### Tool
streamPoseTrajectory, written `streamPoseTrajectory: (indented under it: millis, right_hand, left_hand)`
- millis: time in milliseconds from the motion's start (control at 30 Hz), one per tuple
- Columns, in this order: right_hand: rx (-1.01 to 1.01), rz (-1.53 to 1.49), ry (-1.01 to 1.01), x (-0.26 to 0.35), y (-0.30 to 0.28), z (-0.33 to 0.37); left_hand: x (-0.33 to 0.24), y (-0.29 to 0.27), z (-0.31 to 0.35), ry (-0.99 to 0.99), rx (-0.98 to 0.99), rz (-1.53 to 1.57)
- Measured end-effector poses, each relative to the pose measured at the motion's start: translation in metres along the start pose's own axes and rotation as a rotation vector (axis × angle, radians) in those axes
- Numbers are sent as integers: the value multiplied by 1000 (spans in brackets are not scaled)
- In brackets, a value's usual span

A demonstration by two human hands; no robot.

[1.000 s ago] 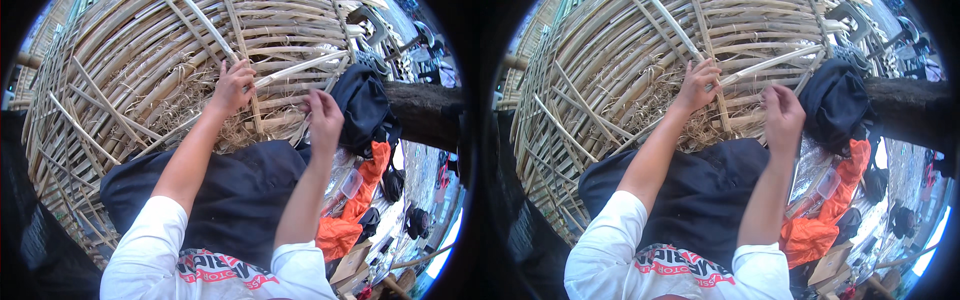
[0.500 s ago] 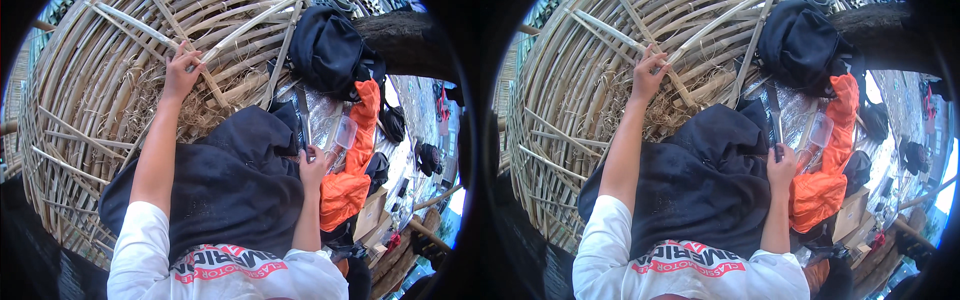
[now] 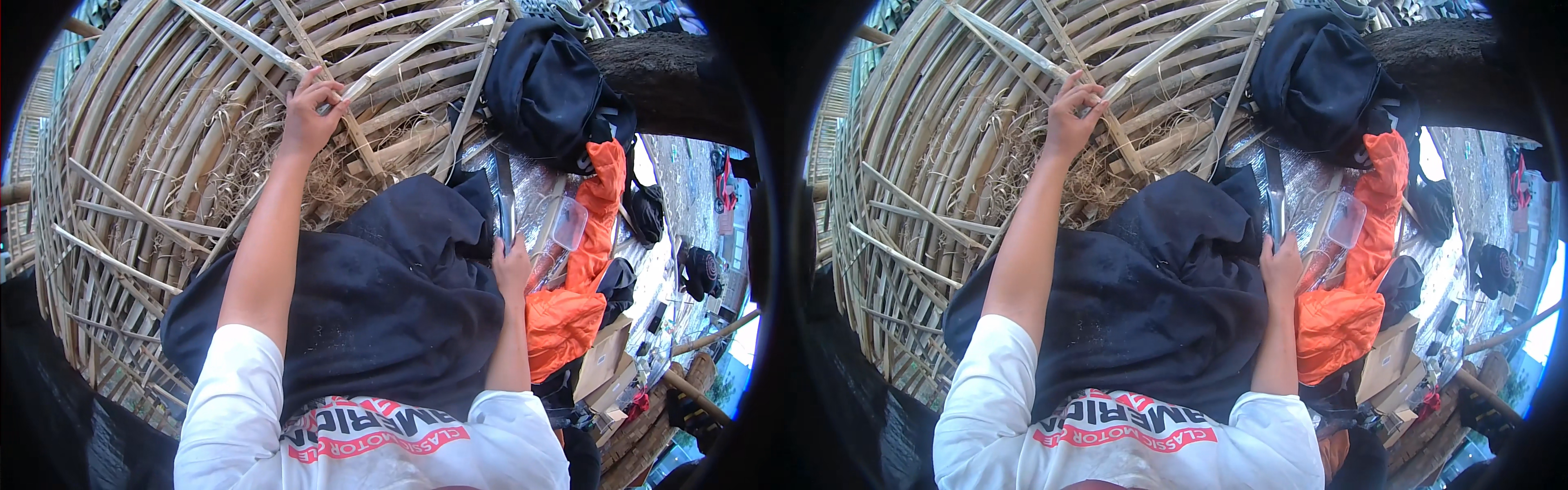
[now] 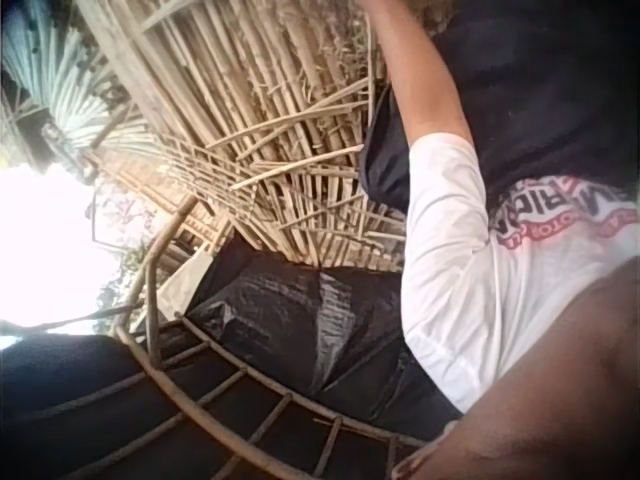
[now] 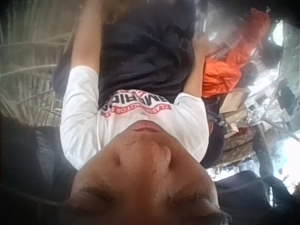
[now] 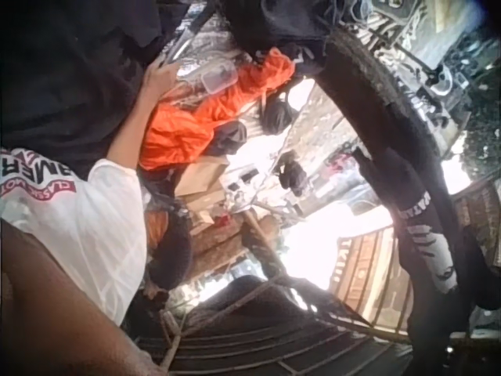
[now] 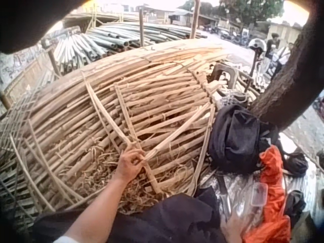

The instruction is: The person shaves a thin strip of bamboo with a knife, wraps a wire around it, and continues to shave the material.

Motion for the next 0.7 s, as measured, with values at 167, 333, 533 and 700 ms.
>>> streamPoseTrajectory:
  millis: [167, 333, 533, 700]
  right_hand:
    - [-17, -291, -11, -31, 9, 20]
    - [304, -964, 209, 25, -40, 29]
    - [386, -1130, 126, 95, -77, -6]
    - [458, -1001, 86, 163, -65, -10]
  left_hand:
    - [-3, 2, 2, -3, -27, 5]
    - [-1, -6, 2, 17, -52, -20]
    - [-2, 0, 3, -8, -34, 7]
    - [0, -3, 3, -58, -29, -8]
Point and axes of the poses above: each hand's wrist, its own z-axis away from the middle knuckle, its own y-axis out of the palm, x = y × z, the point moved 5 cm from there along -z, towards the middle knuckle, and after that the axes turned 9 degrees about y, right-handed, at the moved point
